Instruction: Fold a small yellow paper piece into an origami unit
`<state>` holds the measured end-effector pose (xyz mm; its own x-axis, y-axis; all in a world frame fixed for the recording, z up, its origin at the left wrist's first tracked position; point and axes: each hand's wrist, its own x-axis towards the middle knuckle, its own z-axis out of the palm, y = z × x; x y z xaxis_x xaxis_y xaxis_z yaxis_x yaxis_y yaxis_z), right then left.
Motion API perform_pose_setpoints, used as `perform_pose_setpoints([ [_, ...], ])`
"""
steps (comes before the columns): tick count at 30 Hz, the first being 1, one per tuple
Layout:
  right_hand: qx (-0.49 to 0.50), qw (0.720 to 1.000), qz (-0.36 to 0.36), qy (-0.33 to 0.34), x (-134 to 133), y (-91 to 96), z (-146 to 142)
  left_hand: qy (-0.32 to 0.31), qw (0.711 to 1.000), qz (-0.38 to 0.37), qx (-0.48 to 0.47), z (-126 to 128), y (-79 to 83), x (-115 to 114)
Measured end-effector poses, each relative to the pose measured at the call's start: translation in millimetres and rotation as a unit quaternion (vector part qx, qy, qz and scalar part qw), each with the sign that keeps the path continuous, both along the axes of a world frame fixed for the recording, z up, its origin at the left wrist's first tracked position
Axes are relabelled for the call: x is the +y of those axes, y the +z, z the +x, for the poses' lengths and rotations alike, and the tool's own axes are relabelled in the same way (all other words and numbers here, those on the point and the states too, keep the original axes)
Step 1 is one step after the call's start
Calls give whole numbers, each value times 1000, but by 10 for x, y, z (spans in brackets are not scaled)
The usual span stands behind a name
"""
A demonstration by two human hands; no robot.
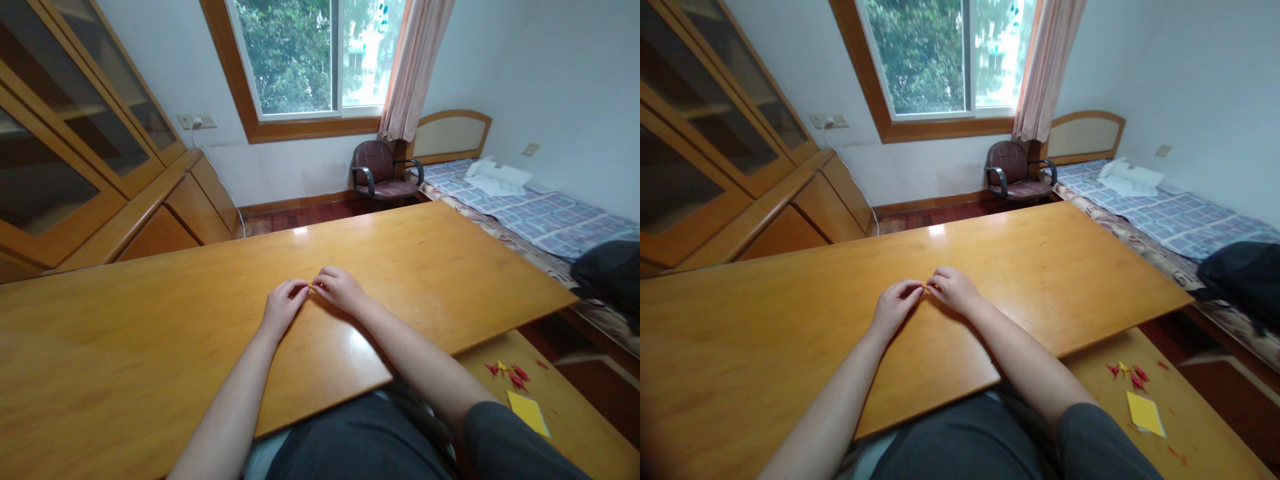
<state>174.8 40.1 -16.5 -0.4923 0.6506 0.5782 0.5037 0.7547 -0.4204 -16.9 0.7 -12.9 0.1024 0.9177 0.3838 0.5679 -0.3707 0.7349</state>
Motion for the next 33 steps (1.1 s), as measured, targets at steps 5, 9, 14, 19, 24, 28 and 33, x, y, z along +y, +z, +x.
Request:
perform_pose_setpoints([
  [5, -23, 999, 29, 3, 18, -30, 2, -21, 998, 49, 34, -13, 14, 4],
  [9, -42, 998, 55, 0, 19, -35, 6, -26, 995, 75, 59, -7, 6, 3],
  [14, -52, 996, 73, 5, 10, -21, 11, -27, 993, 90, 71, -7, -17, 9],
  [19, -56, 996, 65, 6, 5, -13, 16, -20, 994, 78, 69, 1, -36, 20],
  [24, 11, 999, 26, 22, -4, 36, 24, 3, 998, 54, 11, 12, 16, 11],
  [28, 106, 993, -55, 13, 5, 44, 45, 38, 994, -5, -106, -18, 38, 17],
  [33, 138, 981, -126, 52, 25, -21, 32, 61, 959, -79, -265, -39, -8, 58],
])
